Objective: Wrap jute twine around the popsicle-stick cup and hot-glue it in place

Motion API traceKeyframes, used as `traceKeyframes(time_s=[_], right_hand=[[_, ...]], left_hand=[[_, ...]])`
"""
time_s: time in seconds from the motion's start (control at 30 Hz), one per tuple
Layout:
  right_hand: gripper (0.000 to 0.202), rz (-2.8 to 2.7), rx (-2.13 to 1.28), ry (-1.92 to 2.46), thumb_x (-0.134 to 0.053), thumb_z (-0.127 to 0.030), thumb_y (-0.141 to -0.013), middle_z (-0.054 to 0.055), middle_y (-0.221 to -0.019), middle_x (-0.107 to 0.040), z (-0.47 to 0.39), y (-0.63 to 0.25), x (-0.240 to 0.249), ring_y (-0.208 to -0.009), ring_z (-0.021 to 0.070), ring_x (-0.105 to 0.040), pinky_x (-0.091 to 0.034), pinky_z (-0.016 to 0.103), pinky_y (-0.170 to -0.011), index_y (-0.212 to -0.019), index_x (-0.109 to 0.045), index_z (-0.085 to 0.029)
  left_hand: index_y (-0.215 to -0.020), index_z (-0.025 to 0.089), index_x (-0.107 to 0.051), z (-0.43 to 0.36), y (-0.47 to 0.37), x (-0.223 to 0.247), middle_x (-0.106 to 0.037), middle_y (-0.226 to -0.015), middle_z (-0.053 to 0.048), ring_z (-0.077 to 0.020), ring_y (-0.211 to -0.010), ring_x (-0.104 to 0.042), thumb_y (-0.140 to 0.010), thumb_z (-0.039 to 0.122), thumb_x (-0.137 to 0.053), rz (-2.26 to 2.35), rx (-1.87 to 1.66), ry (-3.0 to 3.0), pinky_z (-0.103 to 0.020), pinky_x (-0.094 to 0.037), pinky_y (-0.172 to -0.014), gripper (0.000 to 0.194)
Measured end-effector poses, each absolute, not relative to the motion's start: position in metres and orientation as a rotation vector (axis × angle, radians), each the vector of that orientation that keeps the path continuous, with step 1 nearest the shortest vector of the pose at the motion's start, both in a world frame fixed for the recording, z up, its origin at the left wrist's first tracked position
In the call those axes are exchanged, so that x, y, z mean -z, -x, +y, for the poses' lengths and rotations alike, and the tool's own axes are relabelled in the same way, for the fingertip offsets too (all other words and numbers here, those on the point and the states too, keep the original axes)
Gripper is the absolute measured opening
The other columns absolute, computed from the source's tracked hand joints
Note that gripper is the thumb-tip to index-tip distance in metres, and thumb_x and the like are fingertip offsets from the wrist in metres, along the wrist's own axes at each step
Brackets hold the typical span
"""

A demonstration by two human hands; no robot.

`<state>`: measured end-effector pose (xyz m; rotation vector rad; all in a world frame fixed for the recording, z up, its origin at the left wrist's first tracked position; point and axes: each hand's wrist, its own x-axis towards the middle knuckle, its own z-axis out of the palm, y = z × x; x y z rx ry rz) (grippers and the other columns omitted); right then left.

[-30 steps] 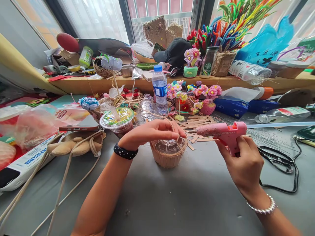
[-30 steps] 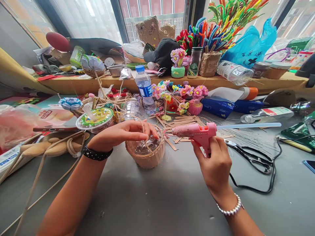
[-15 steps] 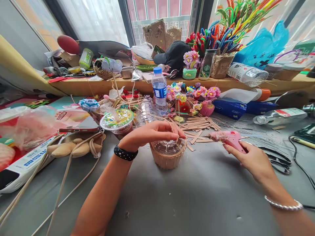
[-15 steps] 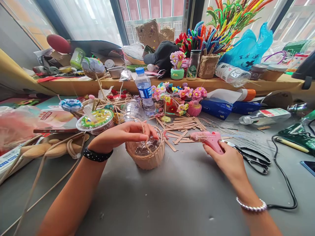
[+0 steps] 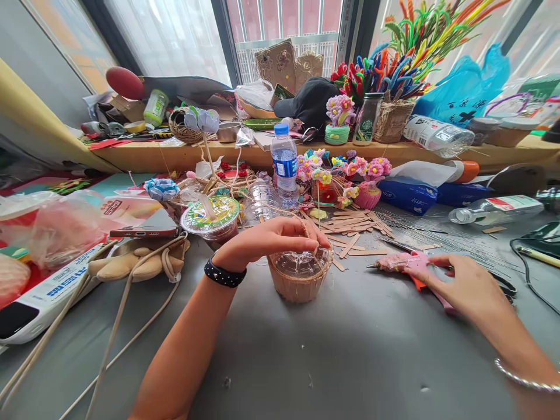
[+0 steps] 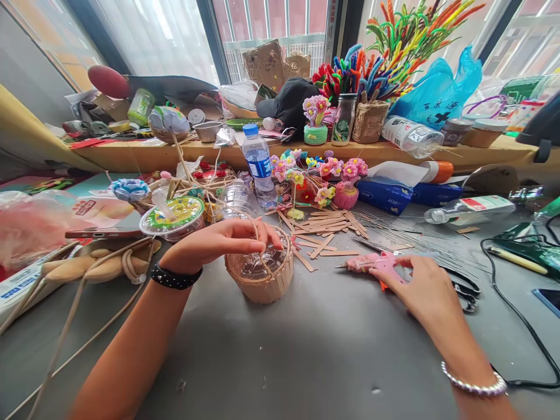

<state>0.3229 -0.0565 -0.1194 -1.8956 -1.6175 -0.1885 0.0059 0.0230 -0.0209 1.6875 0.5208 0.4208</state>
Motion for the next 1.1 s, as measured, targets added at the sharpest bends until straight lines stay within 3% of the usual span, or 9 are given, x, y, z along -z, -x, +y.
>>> traceKeyframes(time_s=[0.07,0.13,0.23,0.4,0.67,0.83,0.93,1.0,1.1], right_hand=[[0.038,-1.577,0.084,1.992,-0.058,-0.056,-0.062,0.009,-0.076,-0.062,-0.059,-0.306,0.101,-0.064,0.0231,-0.056,-0.040,0.031,-0.048,-0.076,-0.063,-0.020],[0.038,-1.602,-0.137,1.876,-0.057,-0.056,-0.063,0.005,-0.079,-0.062,-0.061,-0.281,0.077,-0.065,0.0193,-0.056,-0.041,0.029,-0.053,-0.080,-0.063,-0.022],[0.037,-1.735,-0.582,1.677,-0.053,-0.056,-0.068,0.001,-0.070,-0.059,-0.059,-0.242,0.045,-0.055,0.0126,-0.051,-0.039,0.024,-0.048,-0.082,-0.062,-0.023],[0.035,-1.995,-0.713,1.436,-0.060,-0.052,-0.063,0.001,-0.072,-0.058,-0.038,-0.199,0.024,-0.060,0.0117,-0.047,-0.037,0.023,-0.053,-0.076,-0.065,-0.020],[0.031,-1.994,-0.995,1.334,-0.053,-0.046,-0.071,-0.001,-0.060,-0.049,-0.022,-0.197,0.031,-0.054,0.0081,-0.039,-0.029,0.020,-0.045,-0.068,-0.060,-0.016],[0.027,-2.025,-1.075,1.332,-0.055,-0.043,-0.071,-0.003,-0.056,-0.045,-0.021,-0.207,0.031,-0.051,0.0068,-0.036,-0.027,0.019,-0.043,-0.067,-0.057,-0.016],[0.025,-1.987,-1.167,1.317,-0.055,-0.040,-0.071,-0.004,-0.054,-0.042,-0.022,-0.208,0.029,-0.049,0.0058,-0.033,-0.025,0.018,-0.042,-0.064,-0.053,-0.016],[0.026,-1.952,-1.212,1.322,-0.055,-0.039,-0.071,-0.005,-0.053,-0.040,-0.022,-0.208,0.029,-0.048,0.0051,-0.031,-0.023,0.018,-0.040,-0.062,-0.051,-0.016],[0.025,-1.983,-1.222,1.297,-0.055,-0.039,-0.071,-0.004,-0.055,-0.043,-0.021,-0.211,0.030,-0.048,0.0055,-0.034,-0.025,0.018,-0.041,-0.061,-0.050,-0.016]], left_hand=[[-0.068,0.012,-0.053,0.022,-0.006,0.021,-0.059,-0.097,-0.006,-0.0166,-0.101,-0.051,-0.078,0.019,-0.054,0.529,-0.424,-1.706,-0.030,-0.037,-0.089,0.013],[-0.068,0.012,-0.054,0.021,-0.008,0.020,-0.059,-0.098,-0.006,-0.0170,-0.101,-0.052,-0.077,0.020,-0.055,0.555,-0.433,-1.724,-0.029,-0.038,-0.088,0.012],[-0.070,0.011,-0.056,0.018,-0.010,0.019,-0.058,-0.097,-0.007,-0.0180,-0.100,-0.052,-0.076,0.021,-0.057,0.603,-0.463,-1.761,-0.029,-0.039,-0.085,0.011],[-0.071,0.011,-0.058,0.013,-0.014,0.018,-0.058,-0.096,-0.007,-0.0167,-0.094,-0.054,-0.076,0.024,-0.058,0.654,-0.566,-1.856,-0.028,-0.040,-0.084,0.014],[-0.082,0.013,-0.057,0.005,-0.020,0.017,-0.057,-0.100,-0.006,-0.0168,-0.100,-0.050,-0.080,0.032,-0.052,0.762,-0.672,-2.084,-0.027,-0.036,-0.089,0.020],[-0.116,0.020,-0.043,0.002,-0.011,0.022,-0.043,-0.122,-0.010,-0.0268,-0.115,-0.037,-0.065,0.054,-0.059,0.912,-0.314,-2.377,-0.039,-0.031,-0.095,0.063],[-0.127,0.019,-0.029,0.002,-0.007,0.028,-0.023,-0.137,-0.014,-0.0340,-0.127,-0.015,-0.058,0.056,-0.063,0.909,-0.132,-2.546,-0.051,-0.012,-0.101,0.086],[-0.131,0.018,-0.024,0.002,-0.007,0.030,-0.015,-0.140,-0.016,-0.0360,-0.129,-0.006,-0.059,0.055,-0.063,0.925,-0.050,-2.599,-0.054,-0.006,-0.101,0.090],[-0.131,0.017,-0.021,0.001,-0.008,0.030,-0.018,-0.139,-0.017,-0.0356,-0.129,-0.006,-0.063,0.045,-0.063,0.955,0.004,-2.629,-0.054,-0.007,-0.101,0.084]])
